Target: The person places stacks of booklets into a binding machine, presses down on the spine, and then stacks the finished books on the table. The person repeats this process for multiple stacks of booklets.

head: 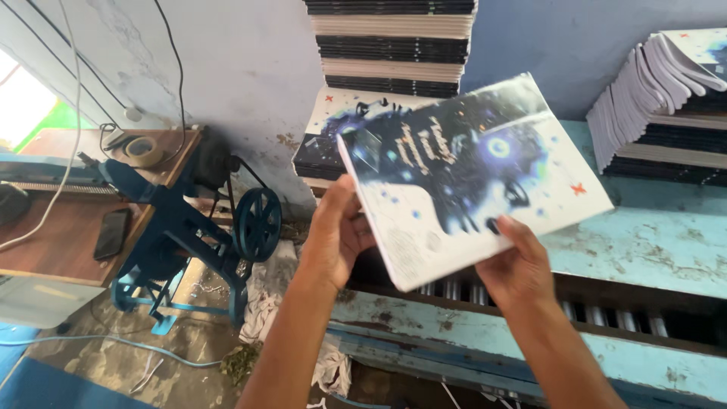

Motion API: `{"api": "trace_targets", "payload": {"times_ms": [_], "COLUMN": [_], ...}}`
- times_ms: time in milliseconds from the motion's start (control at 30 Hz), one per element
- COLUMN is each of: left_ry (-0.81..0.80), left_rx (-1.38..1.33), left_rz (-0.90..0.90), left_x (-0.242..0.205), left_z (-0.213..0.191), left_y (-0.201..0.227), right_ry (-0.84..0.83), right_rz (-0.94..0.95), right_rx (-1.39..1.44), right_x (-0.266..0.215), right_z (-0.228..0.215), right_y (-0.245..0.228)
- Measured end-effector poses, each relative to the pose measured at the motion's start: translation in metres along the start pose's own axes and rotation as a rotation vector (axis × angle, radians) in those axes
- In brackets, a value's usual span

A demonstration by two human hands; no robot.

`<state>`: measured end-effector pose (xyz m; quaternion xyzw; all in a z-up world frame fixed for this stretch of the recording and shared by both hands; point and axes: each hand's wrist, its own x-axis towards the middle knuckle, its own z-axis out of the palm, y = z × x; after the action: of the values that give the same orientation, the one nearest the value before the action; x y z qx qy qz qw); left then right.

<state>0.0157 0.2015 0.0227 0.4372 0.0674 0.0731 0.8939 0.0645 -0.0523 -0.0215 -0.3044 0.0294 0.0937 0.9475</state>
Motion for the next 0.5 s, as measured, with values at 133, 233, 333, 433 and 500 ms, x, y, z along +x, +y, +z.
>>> {"api": "trace_targets", "payload": {"times_ms": [133, 233, 333, 433, 500], "left_ry": [0.211, 0.065, 0.098, 0.081, 0.047], "left_rx": [0.236, 0.153, 0.261, 0.332, 0.333], "left_rz": [-0.033, 0.007, -0.082, -0.123, -0.125], "left_x": [0.022, 0.068, 0.123, 0.16, 0.176], "left_z": [0.007, -0.017, -0.044, -0.072, -0.091], "left_y": [0.028, 0.058, 0.084, 0.093, 0.095], "right_ry": [0.009, 0.094, 0.158, 0.225, 0.205], "right_rz": [0.02, 0.023, 0.134, 0.17, 0.149], "right_rx": [0.035, 0.069, 0.059, 0.113, 0.15], "right_x": [0.029, 0.063, 0.085, 0.105, 0.113], "right_z": [0.047, 0.08, 0.108, 0.123, 0.126], "right_y": [0.028, 0.058, 0.09, 0.115, 0.129]}}
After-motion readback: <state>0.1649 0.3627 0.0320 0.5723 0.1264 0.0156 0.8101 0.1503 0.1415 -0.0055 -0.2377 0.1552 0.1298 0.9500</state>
